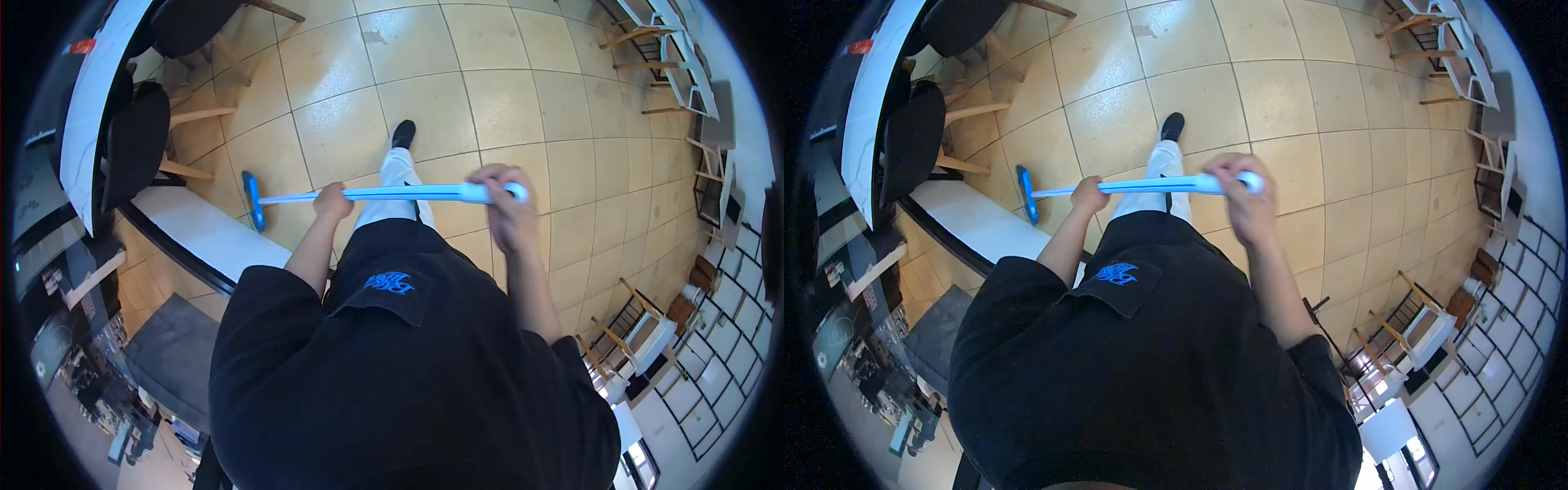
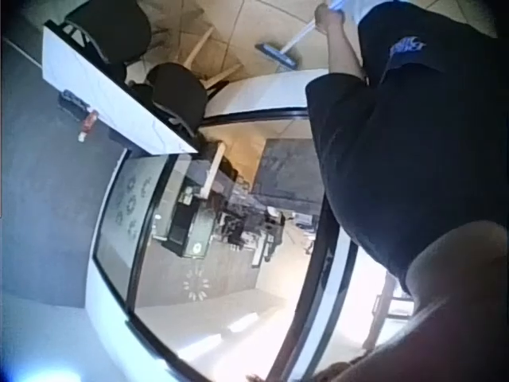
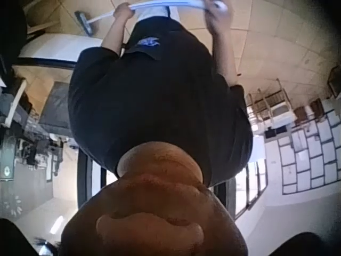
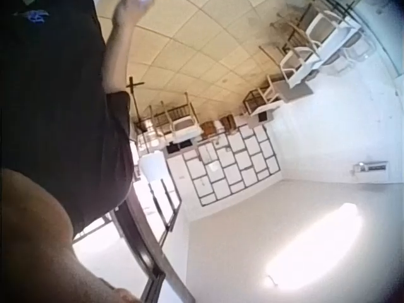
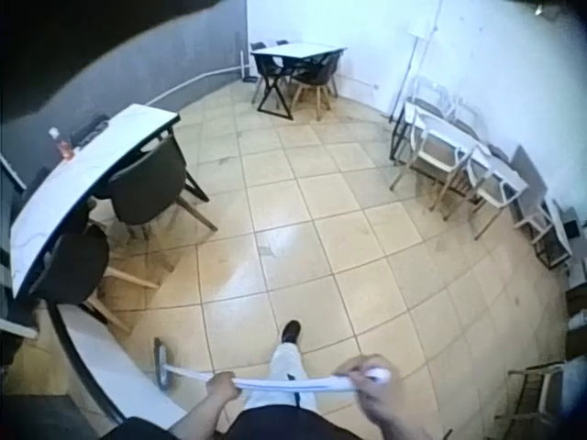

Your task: Sweeping the tiled floor of a coffee shop seating area using a broom.

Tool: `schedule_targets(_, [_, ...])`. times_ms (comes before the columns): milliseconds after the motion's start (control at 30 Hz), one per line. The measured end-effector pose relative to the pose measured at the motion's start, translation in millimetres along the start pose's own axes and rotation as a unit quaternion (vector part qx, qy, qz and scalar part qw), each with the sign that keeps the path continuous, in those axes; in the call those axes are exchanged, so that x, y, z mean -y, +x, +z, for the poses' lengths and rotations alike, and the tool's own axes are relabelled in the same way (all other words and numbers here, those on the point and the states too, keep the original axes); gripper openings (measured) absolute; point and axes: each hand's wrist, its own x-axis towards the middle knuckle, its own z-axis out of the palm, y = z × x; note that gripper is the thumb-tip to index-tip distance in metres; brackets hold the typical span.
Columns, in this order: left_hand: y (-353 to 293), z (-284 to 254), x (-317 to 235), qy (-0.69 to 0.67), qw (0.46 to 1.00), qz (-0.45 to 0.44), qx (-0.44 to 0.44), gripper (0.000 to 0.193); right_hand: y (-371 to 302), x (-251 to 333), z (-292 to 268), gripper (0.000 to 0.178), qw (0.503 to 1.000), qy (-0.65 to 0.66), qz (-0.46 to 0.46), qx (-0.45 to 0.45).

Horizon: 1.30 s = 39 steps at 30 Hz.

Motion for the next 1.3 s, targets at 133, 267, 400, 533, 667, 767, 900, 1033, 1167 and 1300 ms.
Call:
schedule_targets(133, [28.2,0.6,7.5,-0.016,0.988,0.104,0.112,0.025,22.4,-2.5,9.2,0.009,0.998,0.012,0.019,0.067])
schedule_targets(267, [63.1,-19.9,-40.7,-0.077,0.967,0.196,0.141,0.018,70.9,53.2,7.2,0.013,0.981,0.140,-0.072,0.109])
schedule_targets(400, [88.2,-58.3,-134.0,-0.163,0.937,0.309,-0.002,0.010,106.4,124.6,8.4,0.017,0.978,0.062,-0.175,0.098])
schedule_targets(533, [120.3,-91.8,-221.5,-0.188,0.865,0.460,-0.067,0.010,127.4,193.6,22.5,0.018,0.965,-0.052,-0.250,0.058])
schedule_targets(667, [139.9,-125.9,-309.3,-0.270,0.823,0.484,-0.125,0.009,141.9,221.9,29.0,0.021,0.939,-0.124,-0.316,0.057])
schedule_targets(767, [182.4,-138.2,-348.4,-0.288,0.816,0.485,-0.128,0.009,165.0,218.0,27.6,0.026,0.907,-0.233,-0.342,0.081])
schedule_targets(900, [213.1,-149.5,-393.4,-0.282,0.819,0.494,-0.075,0.010,199.9,220.6,4.4,0.026,0.901,-0.229,-0.368,-0.018])
schedule_targets(1033, [260.4,-163.3,-434.7,-0.321,0.792,0.504,-0.123,0.008,248.7,229.1,-7.4,0.030,0.889,-0.290,-0.356,-0.005])
schedule_targets(1167, [336.6,-181.8,-473.7,-0.339,0.805,0.474,-0.112,0.006,319.6,221.1,-21.8,0.020,0.877,-0.294,-0.375,0.067])
schedule_targets(1300, [377.1,-205.0,-517.6,-0.278,0.829,0.482,-0.056,0.006,375.7,237.4,-42.4,0.015,0.874,-0.301,-0.373,0.085])
